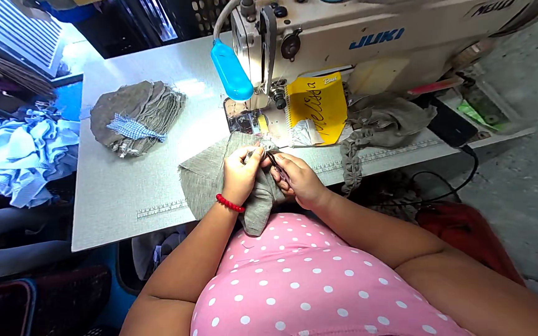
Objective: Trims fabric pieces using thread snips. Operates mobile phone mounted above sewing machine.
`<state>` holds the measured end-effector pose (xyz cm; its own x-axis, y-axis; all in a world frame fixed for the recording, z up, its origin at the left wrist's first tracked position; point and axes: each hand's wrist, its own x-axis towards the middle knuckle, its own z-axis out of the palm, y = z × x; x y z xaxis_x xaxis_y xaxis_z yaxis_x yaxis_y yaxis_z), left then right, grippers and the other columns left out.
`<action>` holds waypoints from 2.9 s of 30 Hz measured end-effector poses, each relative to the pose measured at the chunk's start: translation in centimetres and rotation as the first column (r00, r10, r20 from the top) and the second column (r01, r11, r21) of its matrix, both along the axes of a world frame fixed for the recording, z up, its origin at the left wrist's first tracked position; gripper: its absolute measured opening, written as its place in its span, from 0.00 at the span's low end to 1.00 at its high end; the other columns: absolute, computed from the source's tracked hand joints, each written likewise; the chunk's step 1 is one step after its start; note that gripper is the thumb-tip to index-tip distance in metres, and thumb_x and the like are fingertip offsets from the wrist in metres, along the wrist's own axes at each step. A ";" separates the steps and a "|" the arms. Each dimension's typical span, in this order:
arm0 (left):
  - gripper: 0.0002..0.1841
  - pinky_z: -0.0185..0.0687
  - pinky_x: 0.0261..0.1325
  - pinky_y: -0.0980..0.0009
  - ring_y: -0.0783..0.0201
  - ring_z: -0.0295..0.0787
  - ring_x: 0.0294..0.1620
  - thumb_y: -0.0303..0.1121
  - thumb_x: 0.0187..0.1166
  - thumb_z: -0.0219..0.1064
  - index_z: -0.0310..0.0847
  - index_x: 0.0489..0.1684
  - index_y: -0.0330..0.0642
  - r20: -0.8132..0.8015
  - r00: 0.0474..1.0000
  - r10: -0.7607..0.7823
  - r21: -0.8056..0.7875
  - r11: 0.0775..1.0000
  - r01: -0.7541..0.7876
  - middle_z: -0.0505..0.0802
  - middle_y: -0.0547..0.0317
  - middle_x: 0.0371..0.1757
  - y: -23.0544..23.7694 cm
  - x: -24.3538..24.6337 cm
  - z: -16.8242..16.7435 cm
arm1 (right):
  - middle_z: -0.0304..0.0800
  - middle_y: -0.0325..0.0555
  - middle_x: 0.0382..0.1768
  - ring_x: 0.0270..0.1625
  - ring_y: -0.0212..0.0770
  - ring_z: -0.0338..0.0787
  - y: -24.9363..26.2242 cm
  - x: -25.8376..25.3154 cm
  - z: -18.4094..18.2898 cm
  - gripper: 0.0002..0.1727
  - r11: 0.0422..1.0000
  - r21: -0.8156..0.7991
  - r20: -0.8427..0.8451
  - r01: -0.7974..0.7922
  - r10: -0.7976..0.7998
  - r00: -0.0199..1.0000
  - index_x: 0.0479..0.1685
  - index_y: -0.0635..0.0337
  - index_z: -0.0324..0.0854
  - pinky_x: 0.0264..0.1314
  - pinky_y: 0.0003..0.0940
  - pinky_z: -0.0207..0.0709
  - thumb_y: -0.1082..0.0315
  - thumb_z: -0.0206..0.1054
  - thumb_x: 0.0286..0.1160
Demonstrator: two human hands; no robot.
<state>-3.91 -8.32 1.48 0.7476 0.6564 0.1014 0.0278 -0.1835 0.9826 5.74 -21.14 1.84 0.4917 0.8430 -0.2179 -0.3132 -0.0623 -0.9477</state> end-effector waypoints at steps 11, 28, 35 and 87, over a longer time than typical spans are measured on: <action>0.10 0.88 0.45 0.74 0.73 0.92 0.40 0.32 0.87 0.62 0.90 0.42 0.40 0.024 0.999 -0.023 0.029 0.999 0.022 0.95 0.60 0.42 0.0 -0.2 -0.2 | 0.68 0.33 0.18 0.12 0.25 0.59 0.1 0.2 0.0 0.24 1.000 -0.001 -0.018 -0.001 0.001 1.000 0.51 0.54 0.81 0.13 0.18 0.56 0.53 0.39 0.96; 0.08 0.84 0.40 0.77 0.75 0.87 0.34 0.29 0.87 0.61 0.87 0.48 0.40 0.073 0.994 -0.082 0.045 0.996 0.079 0.93 0.61 0.41 0.3 0.2 -0.5 | 0.82 0.47 0.49 0.32 0.30 0.77 0.1 0.6 -1.6 0.18 0.933 0.253 0.672 0.255 -0.359 0.648 0.60 0.63 0.79 0.30 0.23 0.73 0.59 0.70 0.81; 0.06 0.89 0.49 0.72 0.72 0.90 0.39 0.29 0.83 0.64 0.88 0.44 0.38 0.049 0.996 -0.077 0.055 0.996 0.074 0.93 0.63 0.40 0.7 1.2 -1.4 | 0.93 0.49 0.39 0.42 0.43 0.92 0.8 1.5 -1.6 0.13 0.964 0.011 0.809 0.265 -0.164 0.564 0.47 0.62 0.89 0.50 0.44 0.87 0.60 0.71 0.78; 0.10 0.85 0.32 0.78 0.74 0.88 0.27 0.38 0.88 0.63 0.86 0.44 0.43 0.107 0.992 -0.065 -0.078 0.994 0.074 0.94 0.61 0.31 -0.5 -0.1 0.1 | 0.67 0.32 0.17 0.12 0.24 0.59 -0.8 -1.0 0.3 0.23 0.999 0.035 -0.115 0.026 -0.022 0.993 0.59 0.50 0.79 0.13 0.17 0.55 0.51 0.39 0.96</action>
